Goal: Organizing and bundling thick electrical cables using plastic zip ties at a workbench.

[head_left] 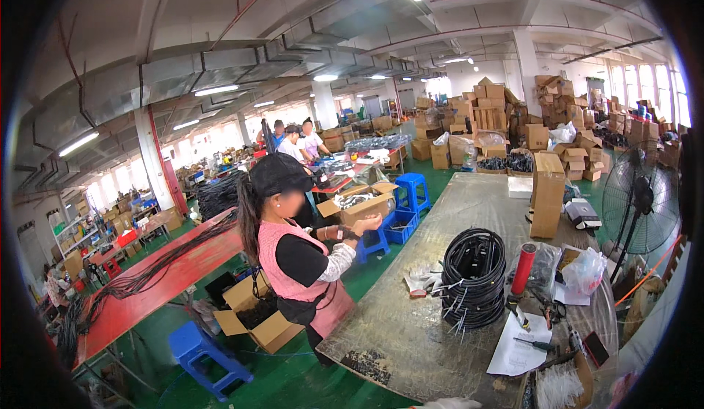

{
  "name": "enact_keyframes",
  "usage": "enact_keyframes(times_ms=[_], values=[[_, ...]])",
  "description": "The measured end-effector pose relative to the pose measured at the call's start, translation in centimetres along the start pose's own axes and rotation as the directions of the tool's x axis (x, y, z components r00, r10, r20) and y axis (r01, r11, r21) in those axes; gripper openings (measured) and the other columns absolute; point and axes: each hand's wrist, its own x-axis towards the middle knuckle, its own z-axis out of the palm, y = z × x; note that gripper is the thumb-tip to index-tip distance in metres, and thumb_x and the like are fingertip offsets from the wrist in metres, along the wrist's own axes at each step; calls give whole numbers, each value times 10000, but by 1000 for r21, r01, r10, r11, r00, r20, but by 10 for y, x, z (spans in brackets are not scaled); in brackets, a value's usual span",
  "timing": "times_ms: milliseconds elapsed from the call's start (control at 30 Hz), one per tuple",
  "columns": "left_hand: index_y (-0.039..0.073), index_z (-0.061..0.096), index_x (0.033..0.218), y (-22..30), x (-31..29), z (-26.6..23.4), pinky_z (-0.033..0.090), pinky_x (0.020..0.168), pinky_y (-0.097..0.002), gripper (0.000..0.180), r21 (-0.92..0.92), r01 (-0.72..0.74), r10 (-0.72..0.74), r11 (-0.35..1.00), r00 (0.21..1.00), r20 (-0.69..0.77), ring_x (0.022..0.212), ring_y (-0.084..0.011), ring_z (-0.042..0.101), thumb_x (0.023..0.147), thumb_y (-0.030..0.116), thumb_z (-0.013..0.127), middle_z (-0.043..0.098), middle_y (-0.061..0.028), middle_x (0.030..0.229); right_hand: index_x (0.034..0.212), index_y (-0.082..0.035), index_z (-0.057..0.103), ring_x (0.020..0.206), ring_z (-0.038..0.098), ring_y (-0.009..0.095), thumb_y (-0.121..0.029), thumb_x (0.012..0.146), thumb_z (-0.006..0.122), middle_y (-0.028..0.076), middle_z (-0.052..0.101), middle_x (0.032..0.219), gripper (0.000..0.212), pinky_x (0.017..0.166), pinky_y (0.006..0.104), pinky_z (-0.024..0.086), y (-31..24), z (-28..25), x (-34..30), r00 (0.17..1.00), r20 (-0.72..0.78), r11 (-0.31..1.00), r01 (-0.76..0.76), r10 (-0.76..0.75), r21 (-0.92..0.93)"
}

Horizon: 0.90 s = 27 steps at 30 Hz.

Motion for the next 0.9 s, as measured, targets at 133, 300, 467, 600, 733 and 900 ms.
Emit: enact_keyframes(times_ms=[133,300,467,600,733,900], values=[[103,543,1322,49,20,-1,541,771,-502,588,429,-78,25,900,991,128,881,-381,682,836,422,633,699,-173,983,833,-136,577,699,621,267,-205,794,608,52,601,764,85,586,423,499,-83,-3,125,896,-223,923,381,-384,-58],[195,548,1287,33,5,-45,506,583,-508,441,512,-65,88,856,996,-20,692,-377,675,874,338,597,674,-155,763,1192,-85,589,938,633,302,-191,905,585,123,629,1063,306,838,405,521,-86,-24,117,910,-388,858,311,-145,409],[215,631,1163,-8,-28,-65,527,671,-490,405,568,-55,39,821,998,40,764,-352,681,779,317,708,691,-107,832,1301,-60,553,1022,579,197,-210,939,670,127,630,1104,409,876,398,487,14,32,8,995,75,683,-99,65,724],[201,649,1125,-21,-28,-12,536,748,-480,349,547,-158,122,822,987,101,856,-347,685,790,280,706,709,-107,923,1242,-90,622,952,628,230,-187,887,718,135,662,1028,381,842,403,504,-8,-46,-15,996,71,750,-91,60,655],[155,564,1289,24,-20,26,532,794,-435,419,-215,-61,83,975,992,95,857,-290,674,922,336,659,691,-108,981,1173,-116,677,878,656,284,-188,855,743,135,682,959,332,802,413,516,-59,-138,6,950,-261,920,250,-173,300],[88,538,1320,56,-5,21,538,744,-389,490,-418,-142,155,897,988,-3,828,-246,652,943,382,646,666,-116,1018,1073,-139,719,794,666,315,-228,880,708,98,712,946,213,726,402,529,-81,-184,37,853,-481,877,376,-201,299]])
